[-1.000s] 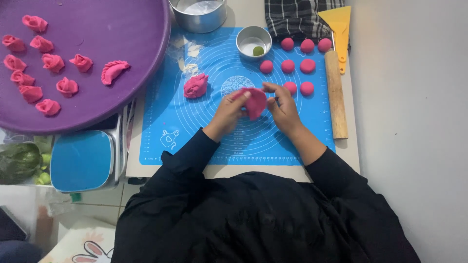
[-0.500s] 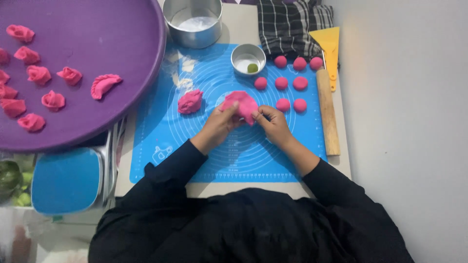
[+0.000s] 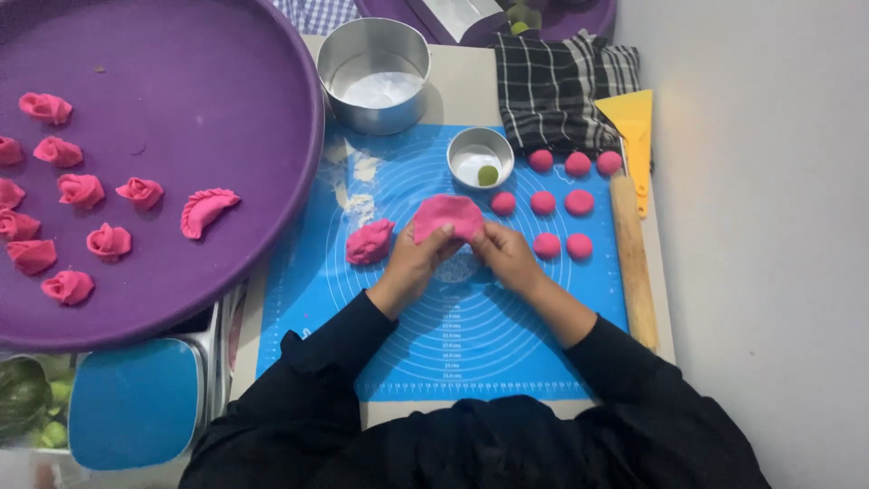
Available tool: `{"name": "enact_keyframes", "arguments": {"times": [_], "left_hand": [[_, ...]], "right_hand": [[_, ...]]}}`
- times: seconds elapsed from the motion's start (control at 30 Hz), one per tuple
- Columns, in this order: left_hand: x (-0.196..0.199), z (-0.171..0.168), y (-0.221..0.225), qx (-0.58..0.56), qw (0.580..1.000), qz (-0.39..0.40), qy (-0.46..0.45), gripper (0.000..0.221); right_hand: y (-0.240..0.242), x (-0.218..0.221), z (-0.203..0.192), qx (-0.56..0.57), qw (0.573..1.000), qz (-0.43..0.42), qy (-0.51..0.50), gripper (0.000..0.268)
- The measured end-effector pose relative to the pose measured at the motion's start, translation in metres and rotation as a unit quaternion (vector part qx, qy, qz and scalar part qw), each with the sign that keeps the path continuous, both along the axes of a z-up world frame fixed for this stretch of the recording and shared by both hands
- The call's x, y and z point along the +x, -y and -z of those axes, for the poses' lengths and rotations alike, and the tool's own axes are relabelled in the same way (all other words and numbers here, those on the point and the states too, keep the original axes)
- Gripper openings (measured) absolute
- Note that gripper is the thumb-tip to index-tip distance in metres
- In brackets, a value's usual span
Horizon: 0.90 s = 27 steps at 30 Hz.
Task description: Shaping pink dough into decorative rose and dumpling forms on a silicone mat using hands and a rolling pin.
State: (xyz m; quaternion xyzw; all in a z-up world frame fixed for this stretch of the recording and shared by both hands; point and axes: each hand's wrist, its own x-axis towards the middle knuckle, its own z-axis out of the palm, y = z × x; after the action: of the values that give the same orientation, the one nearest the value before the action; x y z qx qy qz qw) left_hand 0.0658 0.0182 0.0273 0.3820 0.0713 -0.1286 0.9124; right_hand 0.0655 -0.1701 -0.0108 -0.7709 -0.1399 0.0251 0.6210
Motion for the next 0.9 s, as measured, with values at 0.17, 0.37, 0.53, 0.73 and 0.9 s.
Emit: {"name": "enact_keyframes", "arguments": {"times": [0.17, 0.37, 0.53, 0.73, 0.9], "left_hand": [[0.002, 0.005, -0.004, 0.016, 1.0, 0.018, -0.009, 0.02], [0.008, -0.001, -0.009, 0.077, 0.996, 0.033, 0.007, 0.036], [0.006, -0.02, -0.012, 0.112, 0.993, 0.043, 0.007, 0.035], [0.009, -0.012, -0.012, 0.255, 0.963, 0.085, 0.031, 0.051], [0.004, -0.011, -0.016, 0.248, 0.948, 0.12, 0.159, 0.044]], "right_hand": [[0.004, 0.002, 0.007, -0.023, 1.0, -0.007, -0.01, 0.038], [0.006, 0.003, 0.005, -0.003, 1.0, -0.015, -0.016, 0.044], [0.0, 0.004, -0.019, -0.003, 1.0, -0.026, -0.006, 0.048], [0.004, 0.009, -0.013, -0.017, 1.0, -0.016, 0.021, 0.047], [0.004, 0.007, -0.004, 0.019, 1.0, -0.019, -0.006, 0.057]]}}
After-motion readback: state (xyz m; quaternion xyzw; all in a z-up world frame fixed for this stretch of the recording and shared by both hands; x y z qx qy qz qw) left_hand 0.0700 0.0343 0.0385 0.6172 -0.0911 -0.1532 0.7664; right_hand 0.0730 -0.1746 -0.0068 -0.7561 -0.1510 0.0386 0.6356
